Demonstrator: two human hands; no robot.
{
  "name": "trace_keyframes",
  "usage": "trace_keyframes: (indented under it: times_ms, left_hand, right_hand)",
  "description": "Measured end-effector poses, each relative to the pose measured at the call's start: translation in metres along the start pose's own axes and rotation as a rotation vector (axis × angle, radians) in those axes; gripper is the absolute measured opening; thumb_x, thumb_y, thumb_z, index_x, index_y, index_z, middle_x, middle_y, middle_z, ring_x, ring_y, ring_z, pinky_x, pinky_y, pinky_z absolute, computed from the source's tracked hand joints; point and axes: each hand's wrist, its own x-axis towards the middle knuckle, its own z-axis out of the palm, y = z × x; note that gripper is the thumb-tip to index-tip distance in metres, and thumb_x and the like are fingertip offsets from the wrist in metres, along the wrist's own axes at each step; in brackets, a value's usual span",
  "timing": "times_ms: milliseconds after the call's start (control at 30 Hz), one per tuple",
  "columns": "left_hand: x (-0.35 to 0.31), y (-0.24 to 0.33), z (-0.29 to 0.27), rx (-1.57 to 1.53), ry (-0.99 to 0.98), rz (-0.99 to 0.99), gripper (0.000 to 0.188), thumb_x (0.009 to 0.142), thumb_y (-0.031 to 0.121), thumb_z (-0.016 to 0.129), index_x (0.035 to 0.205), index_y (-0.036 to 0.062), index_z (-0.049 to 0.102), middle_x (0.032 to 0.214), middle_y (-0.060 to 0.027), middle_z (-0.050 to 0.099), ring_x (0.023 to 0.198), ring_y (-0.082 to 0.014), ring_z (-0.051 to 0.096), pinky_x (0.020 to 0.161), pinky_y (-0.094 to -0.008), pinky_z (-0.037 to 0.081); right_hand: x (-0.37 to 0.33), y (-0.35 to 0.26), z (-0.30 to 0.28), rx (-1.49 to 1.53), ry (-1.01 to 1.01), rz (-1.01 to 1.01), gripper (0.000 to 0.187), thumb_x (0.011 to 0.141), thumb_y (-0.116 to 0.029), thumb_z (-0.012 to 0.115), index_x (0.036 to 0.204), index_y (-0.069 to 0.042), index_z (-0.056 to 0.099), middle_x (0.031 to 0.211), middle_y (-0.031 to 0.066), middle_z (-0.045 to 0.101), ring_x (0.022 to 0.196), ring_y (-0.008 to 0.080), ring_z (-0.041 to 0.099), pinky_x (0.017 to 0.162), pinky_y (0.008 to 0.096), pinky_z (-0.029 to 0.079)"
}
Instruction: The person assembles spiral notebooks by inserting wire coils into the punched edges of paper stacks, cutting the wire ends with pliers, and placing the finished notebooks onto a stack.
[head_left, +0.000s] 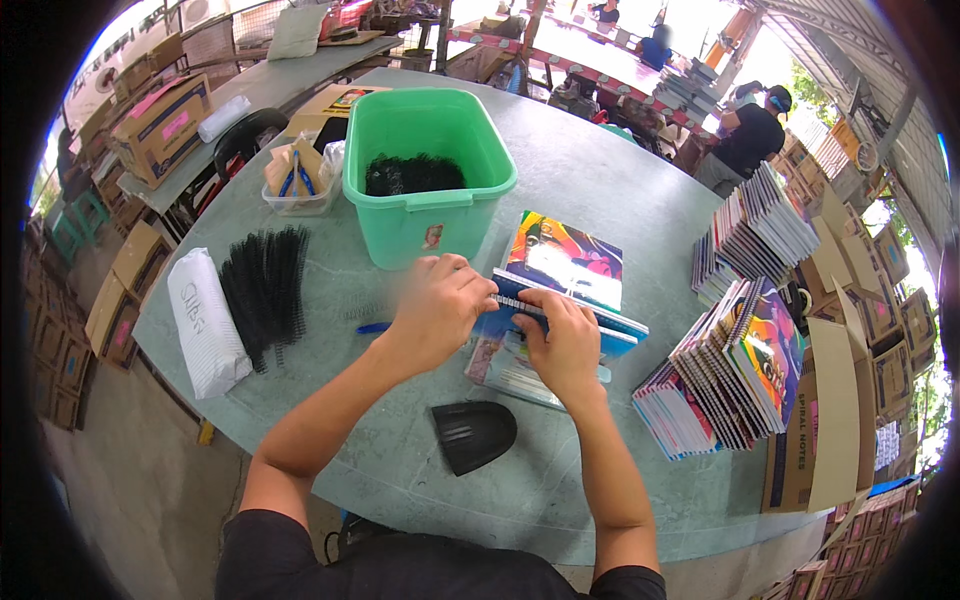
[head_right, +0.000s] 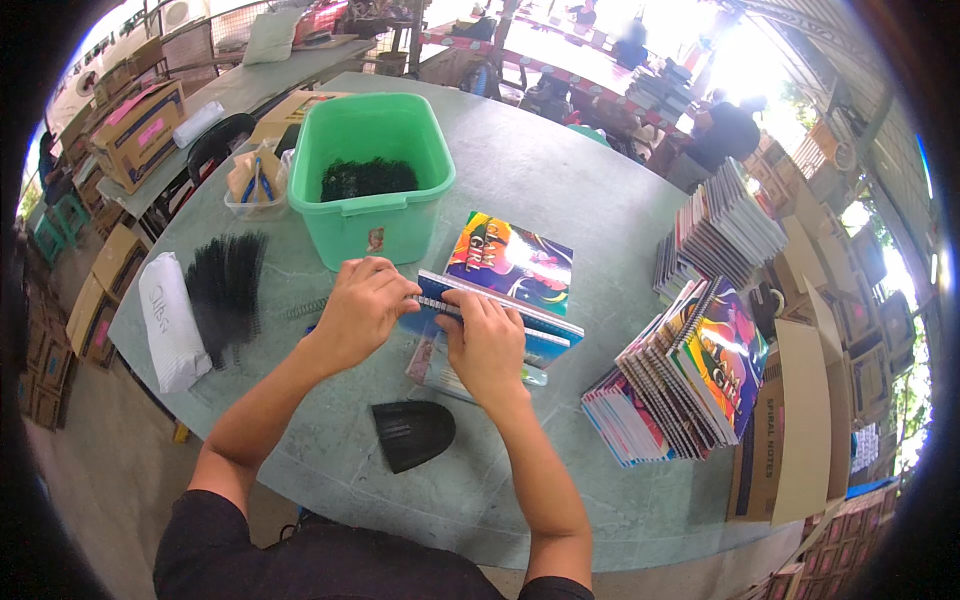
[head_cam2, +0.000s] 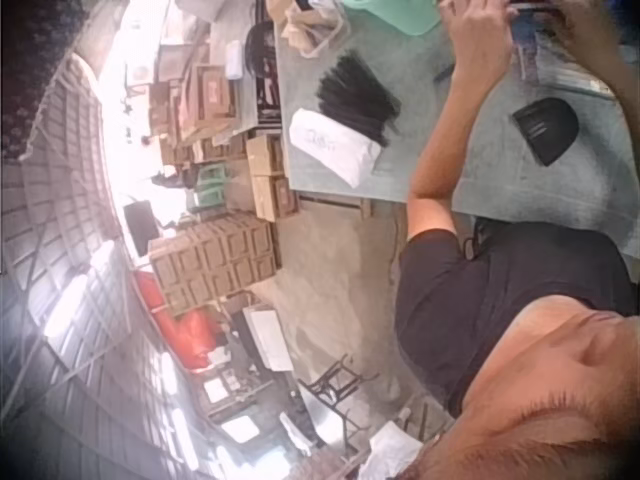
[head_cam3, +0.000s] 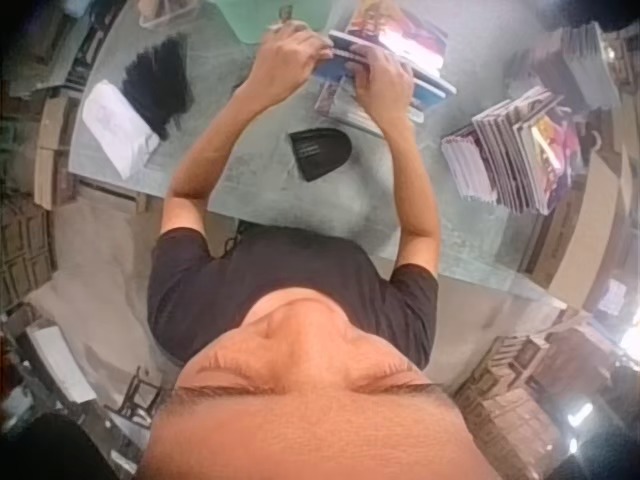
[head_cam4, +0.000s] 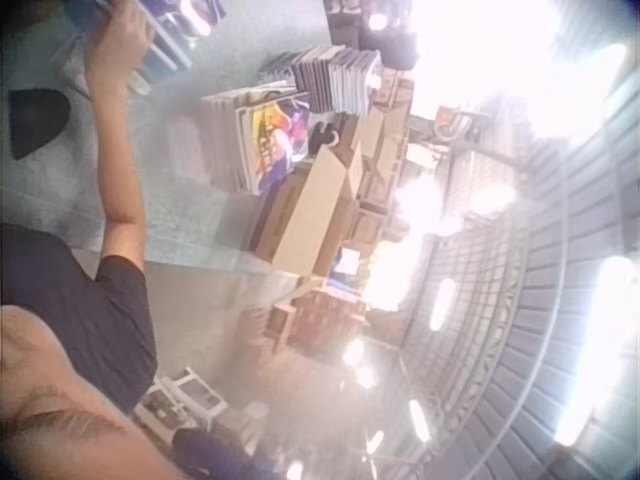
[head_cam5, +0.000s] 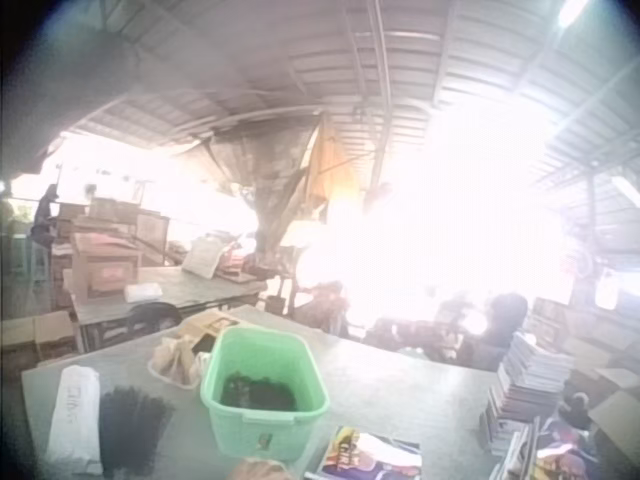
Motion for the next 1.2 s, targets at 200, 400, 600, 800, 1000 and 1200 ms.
trace_keyframes:
  times_ms: [200,400,600,800,1000,1200]
  left_hand:
    - [0.001,-0.012,0.003,-0.141,-0.032,-0.028,0.016,0.077,0.018,0.067,0.091,0.0099,0.065,0.084,-0.0044,0.063,0.095,-0.0247,0.054,0.081,-0.0393,0.037]
    - [-0.023,0.026,0.013,0.071,0.152,0.193,0.024,0.077,0.02,0.065,0.096,0.0075,0.059,0.093,-0.0113,0.059,0.091,-0.0267,0.054,0.075,-0.0396,0.042]
    - [-0.11,0.04,0.066,-0.241,-0.587,-0.048,0.031,0.079,0.026,0.065,0.106,0.0128,0.059,0.098,-0.0161,0.058,0.088,-0.0341,0.059,0.077,-0.0435,0.048]
    - [-0.047,0.038,0.004,-0.337,-0.617,-0.149,0.038,0.081,0.027,0.064,0.116,0.0152,0.056,0.1,-0.0149,0.059,0.096,-0.0342,0.059,0.076,-0.0442,0.049]
    - [-0.1,0.037,0.042,-0.256,-0.895,-0.156,0.04,0.08,0.034,0.064,0.116,0.0176,0.058,0.099,-0.0112,0.059,0.092,-0.031,0.059,0.079,-0.0434,0.048]
    - [-0.062,0.029,0.027,-0.107,-0.142,0.044,0.038,0.076,0.02,0.068,0.111,0.0091,0.059,0.114,-0.0126,0.053,0.101,-0.0319,0.052,0.08,-0.042,0.044]
  right_hand:
    - [0.002,0.005,-0.008,0.062,-0.103,0.046,0.014,0.079,-0.016,0.065,0.091,-0.009,0.064,0.081,0.0078,0.067,0.079,0.025,0.063,0.075,0.0375,0.044]
    - [0.003,0.006,-0.004,0.108,-0.056,0.065,0.012,0.077,-0.011,0.066,0.089,-0.008,0.064,0.081,0.0065,0.067,0.077,0.0235,0.063,0.076,0.0362,0.043]
    - [0.0,-0.006,0.004,0.169,0.104,0.069,0.018,0.074,-0.007,0.068,0.091,-0.006,0.063,0.088,0.007,0.066,0.082,0.0242,0.062,0.075,0.0363,0.045]
    - [-0.004,0.008,-0.003,-0.004,0.062,-0.022,0.018,0.073,-0.011,0.07,0.09,-0.006,0.065,0.087,0.0097,0.065,0.08,0.0263,0.062,0.072,0.0358,0.045]
    - [-0.003,0.011,0.005,0.065,0.119,-0.048,0.017,0.072,-0.012,0.071,0.087,-0.006,0.066,0.08,0.0078,0.066,0.075,0.0258,0.062,0.069,0.0348,0.044]
    - [0.0,0.008,-0.007,0.147,-0.029,0.03,0.019,0.074,-0.007,0.069,0.092,-0.003,0.065,0.081,0.0113,0.066,0.078,0.0275,0.063,0.07,0.0343,0.046]
